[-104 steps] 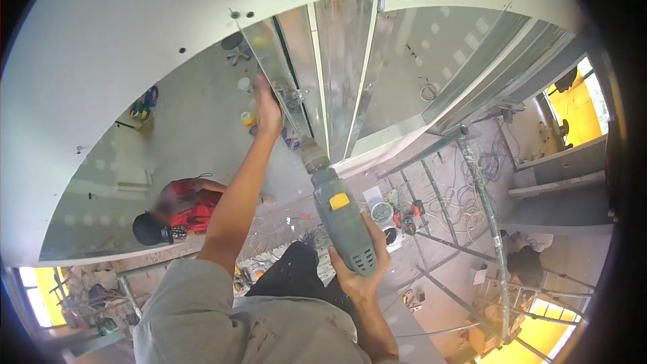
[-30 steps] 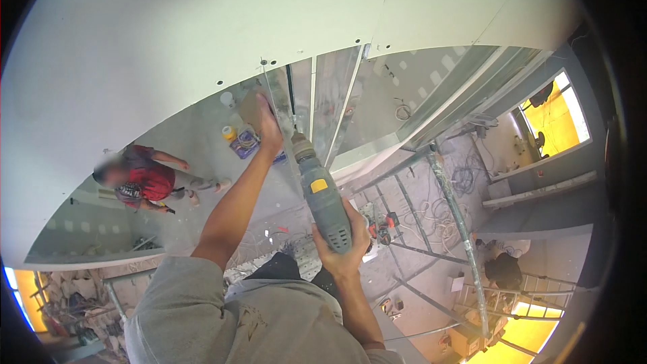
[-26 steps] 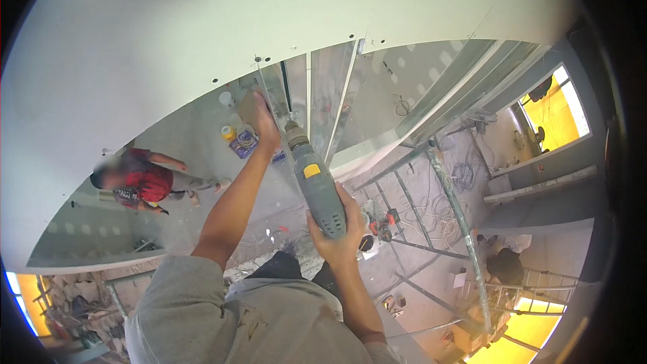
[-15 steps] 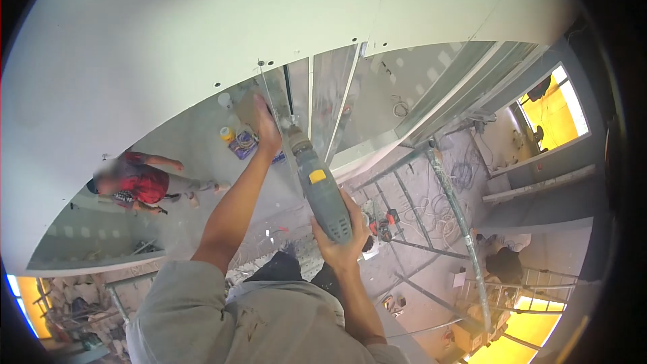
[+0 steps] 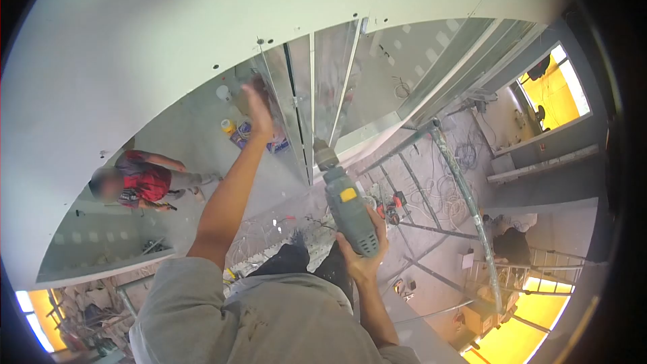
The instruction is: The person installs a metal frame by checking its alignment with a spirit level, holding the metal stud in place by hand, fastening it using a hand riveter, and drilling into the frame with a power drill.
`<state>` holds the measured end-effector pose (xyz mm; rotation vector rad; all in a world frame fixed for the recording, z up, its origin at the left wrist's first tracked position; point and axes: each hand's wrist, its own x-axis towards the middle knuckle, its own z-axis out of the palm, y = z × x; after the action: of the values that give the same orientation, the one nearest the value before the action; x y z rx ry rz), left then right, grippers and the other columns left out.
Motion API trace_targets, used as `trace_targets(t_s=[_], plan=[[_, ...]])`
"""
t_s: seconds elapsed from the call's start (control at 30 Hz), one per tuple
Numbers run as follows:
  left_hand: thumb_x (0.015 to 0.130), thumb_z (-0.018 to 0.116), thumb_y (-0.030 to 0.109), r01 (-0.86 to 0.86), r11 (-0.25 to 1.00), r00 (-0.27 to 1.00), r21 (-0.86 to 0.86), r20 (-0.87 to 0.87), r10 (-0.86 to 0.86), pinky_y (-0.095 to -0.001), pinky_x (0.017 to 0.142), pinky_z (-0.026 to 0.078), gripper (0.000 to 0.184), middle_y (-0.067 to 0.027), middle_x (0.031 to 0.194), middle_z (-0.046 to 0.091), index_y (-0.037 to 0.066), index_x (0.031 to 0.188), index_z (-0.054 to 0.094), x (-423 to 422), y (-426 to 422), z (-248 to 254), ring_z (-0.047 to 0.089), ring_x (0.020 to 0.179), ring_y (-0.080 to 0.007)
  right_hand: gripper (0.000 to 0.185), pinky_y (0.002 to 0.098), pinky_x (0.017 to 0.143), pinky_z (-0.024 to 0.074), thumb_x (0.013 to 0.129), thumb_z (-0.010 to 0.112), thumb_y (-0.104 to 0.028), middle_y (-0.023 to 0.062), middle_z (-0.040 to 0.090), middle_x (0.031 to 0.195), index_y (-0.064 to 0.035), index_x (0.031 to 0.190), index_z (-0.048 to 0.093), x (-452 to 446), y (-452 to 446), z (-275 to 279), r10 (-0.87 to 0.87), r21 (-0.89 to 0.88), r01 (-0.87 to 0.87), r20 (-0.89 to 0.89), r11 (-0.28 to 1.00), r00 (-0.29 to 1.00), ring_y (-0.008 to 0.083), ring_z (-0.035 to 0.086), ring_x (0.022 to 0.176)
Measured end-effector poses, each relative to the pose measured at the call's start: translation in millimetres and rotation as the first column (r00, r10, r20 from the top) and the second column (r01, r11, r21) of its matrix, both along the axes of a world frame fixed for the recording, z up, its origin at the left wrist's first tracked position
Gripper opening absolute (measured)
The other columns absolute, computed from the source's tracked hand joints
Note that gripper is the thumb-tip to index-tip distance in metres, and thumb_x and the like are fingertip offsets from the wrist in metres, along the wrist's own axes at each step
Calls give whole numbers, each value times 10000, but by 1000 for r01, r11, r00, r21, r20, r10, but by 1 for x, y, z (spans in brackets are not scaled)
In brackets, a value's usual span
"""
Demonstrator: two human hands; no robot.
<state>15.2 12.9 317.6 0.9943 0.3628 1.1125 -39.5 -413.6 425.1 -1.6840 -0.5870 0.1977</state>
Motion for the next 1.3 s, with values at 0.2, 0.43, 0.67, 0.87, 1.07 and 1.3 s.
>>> trace_targets(t_s=[0.2, 0.43, 0.67, 0.87, 1.07, 1.3], plan=[[1072, 313, 642, -12, 999, 842, -45, -539, -14, -395, 1111, 395, 737, -91, 1336, 618, 48, 1460, 512, -141, -85, -50, 560, 1272, -202, 764, 383, 1015, 492, 751, 848, -63, 120, 612, 1226, 2, 1414, 473, -30, -35, -63, -90, 41, 132, -531, 990, 843, 230, 617, 1126], [1047, 439, 626, 406, 748, 649, -525, -411, -640, -412, 1071, 441, 701, -88, 1342, 593, 53, 1451, 443, -207, -281, -22, 590, 1216, -238, 711, 394, 1054, 468, 765, 841, -21, 171, 606, 1285, 20, 1392, 507, -40, -26, -130, 209, 12, -211, -209, 977, 955, 261, 597, 1208], [782, 887, 160, -24, 877, 760, -480, -579, -296, -331, 884, 558, 737, -60, 1113, 647, 27, 1367, 458, -202, -284, -65, 650, 980, -179, 1024, 456, 1087, 452, 733, 922, -138, 204, 564, 1332, -20, 1544, 308, -35, 12, -159, 681, -161, -670, 18, 725, 732, 330, 569, 1269], [759, 894, 219, -24, 957, 691, -289, -696, -193, -396, 1044, 492, 805, -143, 1233, 620, -4, 1397, 458, -224, -266, -65, 622, 1153, -248, 1065, 418, 1088, 465, 759, 872, -60, 189, 518, 1375, -33, 1576, 190, -16, 98, -188, 669, 182, -856, -707, 484, 228, 317, 536, 1297], [798, 867, 446, -257, 954, 618, -153, -785, 41, -455, 1179, 330, 1052, -222, 1425, 493, 57, 1599, 308, -252, -250, -114, 444, 1389, -341, 854, 356, 972, 526, 668, 842, 54, 102, 584, 1240, -44, 1395, 404, -38, 165, -236, 709, 199, -916, -696, 348, 118, 220, 608, 1135], [923, 744, 460, -714, 617, 623, -332, -703, 342, -423, 1163, 360, 906, -219, 1424, 526, 40, 1598, 309, -354, -276, -236, 497, 1354, -320, 798, 350, 901, 526, 667, 914, -24, 84, 578, 1155, -61, 1295, 422, -90, 219, -305, 602, -26, -907, -740, 420, 300, 206, 606, 1042]])
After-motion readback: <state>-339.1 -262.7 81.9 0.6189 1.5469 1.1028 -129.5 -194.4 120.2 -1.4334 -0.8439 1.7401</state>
